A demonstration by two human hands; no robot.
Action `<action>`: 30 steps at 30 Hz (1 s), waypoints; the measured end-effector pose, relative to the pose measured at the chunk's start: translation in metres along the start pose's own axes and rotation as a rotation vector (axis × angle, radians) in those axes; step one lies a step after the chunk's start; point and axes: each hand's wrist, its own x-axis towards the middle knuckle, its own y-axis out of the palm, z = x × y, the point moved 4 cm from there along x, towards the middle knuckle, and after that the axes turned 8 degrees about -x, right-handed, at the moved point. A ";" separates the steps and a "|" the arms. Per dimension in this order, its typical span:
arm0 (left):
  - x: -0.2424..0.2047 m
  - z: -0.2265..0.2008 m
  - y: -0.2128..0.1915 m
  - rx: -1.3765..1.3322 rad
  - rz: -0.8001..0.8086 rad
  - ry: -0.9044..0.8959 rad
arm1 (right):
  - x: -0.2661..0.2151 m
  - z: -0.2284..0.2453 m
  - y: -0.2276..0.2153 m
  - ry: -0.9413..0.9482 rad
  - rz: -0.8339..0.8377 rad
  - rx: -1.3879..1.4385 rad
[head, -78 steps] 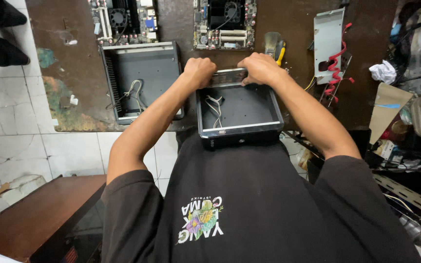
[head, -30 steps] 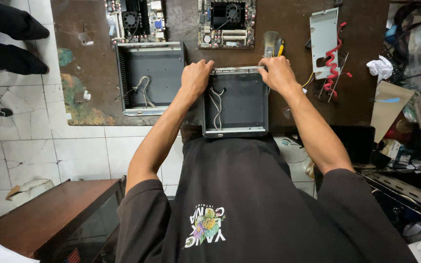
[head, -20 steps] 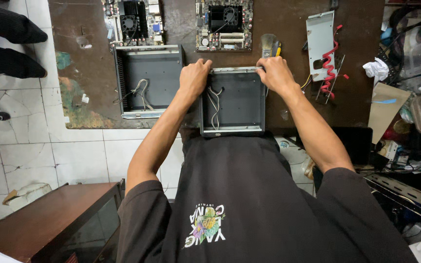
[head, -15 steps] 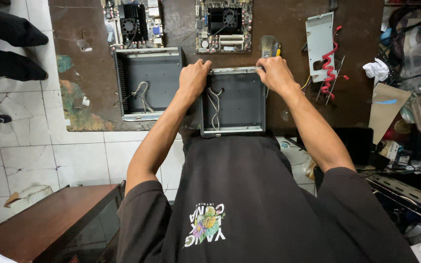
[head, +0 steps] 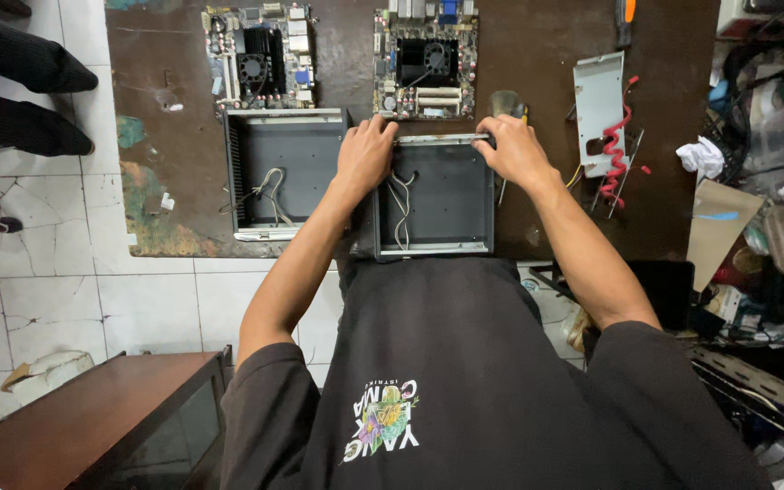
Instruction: The person installs a metal I/O shield into the back of a computer case, then places a motherboard into the case and aligns it with the standoffs. The person uses a screwdriver to secure the motherboard to the case.
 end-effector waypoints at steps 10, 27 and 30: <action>0.009 -0.007 0.012 -0.049 -0.026 0.047 | 0.010 0.005 -0.007 0.010 0.013 -0.003; 0.009 -0.031 -0.047 -0.172 -0.230 0.041 | 0.096 0.057 -0.049 -0.074 -0.016 0.157; 0.010 -0.028 -0.040 -0.193 -0.233 0.018 | 0.124 0.064 -0.034 -0.114 -0.004 0.045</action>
